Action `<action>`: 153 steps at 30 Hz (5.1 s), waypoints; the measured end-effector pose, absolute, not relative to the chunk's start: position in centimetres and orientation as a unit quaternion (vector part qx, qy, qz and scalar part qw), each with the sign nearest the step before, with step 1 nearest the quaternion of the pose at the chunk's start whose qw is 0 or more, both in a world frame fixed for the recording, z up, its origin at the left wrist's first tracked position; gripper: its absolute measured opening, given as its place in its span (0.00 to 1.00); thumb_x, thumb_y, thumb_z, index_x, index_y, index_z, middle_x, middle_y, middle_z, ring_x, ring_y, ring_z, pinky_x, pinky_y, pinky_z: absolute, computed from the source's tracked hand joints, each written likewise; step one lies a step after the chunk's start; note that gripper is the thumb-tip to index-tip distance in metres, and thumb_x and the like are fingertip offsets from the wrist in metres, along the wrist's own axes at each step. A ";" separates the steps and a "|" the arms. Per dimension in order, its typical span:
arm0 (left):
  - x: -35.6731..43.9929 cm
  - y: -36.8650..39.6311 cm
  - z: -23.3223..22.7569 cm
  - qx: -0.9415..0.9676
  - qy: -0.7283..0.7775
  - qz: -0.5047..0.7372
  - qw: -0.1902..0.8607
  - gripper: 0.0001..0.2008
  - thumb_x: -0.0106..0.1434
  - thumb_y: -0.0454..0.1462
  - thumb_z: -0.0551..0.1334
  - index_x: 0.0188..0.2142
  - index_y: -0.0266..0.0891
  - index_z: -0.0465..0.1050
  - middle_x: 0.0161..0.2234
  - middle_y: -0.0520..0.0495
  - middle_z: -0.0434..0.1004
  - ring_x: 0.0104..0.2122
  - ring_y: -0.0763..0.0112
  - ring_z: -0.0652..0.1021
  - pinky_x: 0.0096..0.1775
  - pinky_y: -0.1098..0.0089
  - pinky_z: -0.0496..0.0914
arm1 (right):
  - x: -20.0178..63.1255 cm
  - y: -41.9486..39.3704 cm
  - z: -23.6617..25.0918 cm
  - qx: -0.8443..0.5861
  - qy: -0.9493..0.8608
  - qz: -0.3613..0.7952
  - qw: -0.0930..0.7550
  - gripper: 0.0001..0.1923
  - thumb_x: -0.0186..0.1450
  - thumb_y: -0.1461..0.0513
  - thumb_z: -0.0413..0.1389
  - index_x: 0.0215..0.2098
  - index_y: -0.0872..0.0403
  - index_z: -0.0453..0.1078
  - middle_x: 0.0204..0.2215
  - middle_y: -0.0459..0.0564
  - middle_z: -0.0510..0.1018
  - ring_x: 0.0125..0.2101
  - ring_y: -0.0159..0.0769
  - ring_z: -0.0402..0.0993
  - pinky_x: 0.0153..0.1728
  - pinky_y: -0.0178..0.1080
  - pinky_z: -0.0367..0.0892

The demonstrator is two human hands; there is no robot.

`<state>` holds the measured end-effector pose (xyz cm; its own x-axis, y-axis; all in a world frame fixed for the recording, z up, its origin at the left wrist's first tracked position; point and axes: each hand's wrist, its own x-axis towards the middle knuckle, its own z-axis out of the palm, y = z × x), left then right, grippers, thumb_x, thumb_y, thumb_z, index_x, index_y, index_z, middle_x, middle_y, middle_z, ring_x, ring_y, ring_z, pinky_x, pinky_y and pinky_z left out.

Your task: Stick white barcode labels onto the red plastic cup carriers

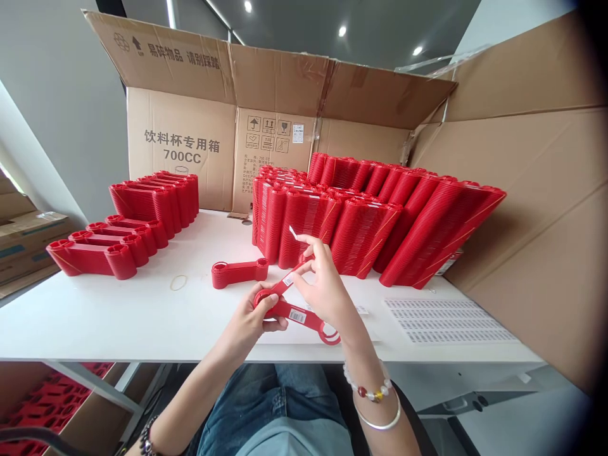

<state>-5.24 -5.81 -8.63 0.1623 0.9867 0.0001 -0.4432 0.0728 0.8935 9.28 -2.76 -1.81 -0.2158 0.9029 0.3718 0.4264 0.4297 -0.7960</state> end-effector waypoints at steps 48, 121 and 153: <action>-5.6 -7.8 -6.7 0.448 0.361 0.552 0.604 0.20 0.58 0.49 0.67 0.41 0.40 0.65 0.28 0.53 0.76 0.23 0.73 0.77 0.32 0.69 0.74 | 7.6 -4.9 -1.8 -0.473 -0.751 0.101 0.450 0.37 0.57 0.74 0.55 0.61 0.42 0.57 0.56 0.53 0.64 0.45 0.45 0.75 0.47 0.52 0.73; -9.8 -9.4 -5.6 0.732 0.392 0.507 0.231 0.10 0.60 0.31 0.61 0.42 0.41 0.68 0.32 0.49 0.78 0.31 0.67 0.79 0.33 0.71 0.72 | 11.0 -6.4 -7.8 -0.364 -0.525 -0.070 0.767 0.28 0.58 0.62 0.63 0.54 0.46 0.59 0.44 0.50 0.66 0.39 0.42 0.71 0.46 0.55 0.68; -6.6 -9.7 -5.8 0.591 0.425 0.499 0.471 0.11 0.57 0.38 0.63 0.40 0.41 0.67 0.26 0.52 0.78 0.29 0.65 0.79 0.36 0.66 0.72 | 10.0 -6.9 -8.0 -0.424 -0.580 0.097 0.689 0.40 0.55 0.51 0.69 0.59 0.46 0.56 0.53 0.54 0.67 0.52 0.45 0.68 0.52 0.50 0.69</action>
